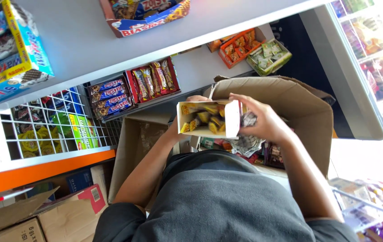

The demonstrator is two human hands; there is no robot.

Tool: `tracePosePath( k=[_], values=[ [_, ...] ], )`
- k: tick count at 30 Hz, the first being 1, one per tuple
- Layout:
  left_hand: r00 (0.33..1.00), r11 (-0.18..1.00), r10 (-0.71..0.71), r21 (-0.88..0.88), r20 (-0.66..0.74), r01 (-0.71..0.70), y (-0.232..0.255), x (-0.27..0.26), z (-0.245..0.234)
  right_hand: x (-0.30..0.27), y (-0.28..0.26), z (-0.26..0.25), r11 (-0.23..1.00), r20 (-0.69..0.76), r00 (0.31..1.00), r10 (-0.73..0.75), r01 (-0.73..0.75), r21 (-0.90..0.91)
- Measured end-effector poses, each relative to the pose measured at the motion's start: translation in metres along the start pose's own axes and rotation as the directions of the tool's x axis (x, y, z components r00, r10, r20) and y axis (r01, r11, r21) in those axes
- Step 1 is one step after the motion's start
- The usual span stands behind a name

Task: Restocking various snack and candy items from a cardboard box onto store shelves.

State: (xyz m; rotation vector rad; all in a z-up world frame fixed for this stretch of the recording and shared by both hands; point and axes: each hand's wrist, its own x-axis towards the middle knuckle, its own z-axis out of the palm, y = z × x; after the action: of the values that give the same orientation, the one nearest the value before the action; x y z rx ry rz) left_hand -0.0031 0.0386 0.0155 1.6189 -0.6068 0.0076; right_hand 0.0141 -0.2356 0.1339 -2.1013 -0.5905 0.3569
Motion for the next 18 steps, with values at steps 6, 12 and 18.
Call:
tracePosePath(
  k=[6,12,18],
  values=[
    [0.987,0.987,0.151,0.072,-0.060,-0.146,0.014,-0.005,0.000,-0.001,-0.024,-0.005,0.998,-0.038,0.999,-0.016,0.014,-0.065],
    [0.996,0.990,0.093,0.106,-0.016,-0.091,0.061,0.006,-0.009,0.001,-0.002,0.008,0.964,-0.027,0.997,0.075,-0.066,0.257],
    [1.000,0.985,0.022,0.173,-0.005,-0.021,0.063,0.011,-0.017,0.008,0.031,0.029,0.972,-0.128,0.965,-0.229,0.233,0.013]
  ],
)
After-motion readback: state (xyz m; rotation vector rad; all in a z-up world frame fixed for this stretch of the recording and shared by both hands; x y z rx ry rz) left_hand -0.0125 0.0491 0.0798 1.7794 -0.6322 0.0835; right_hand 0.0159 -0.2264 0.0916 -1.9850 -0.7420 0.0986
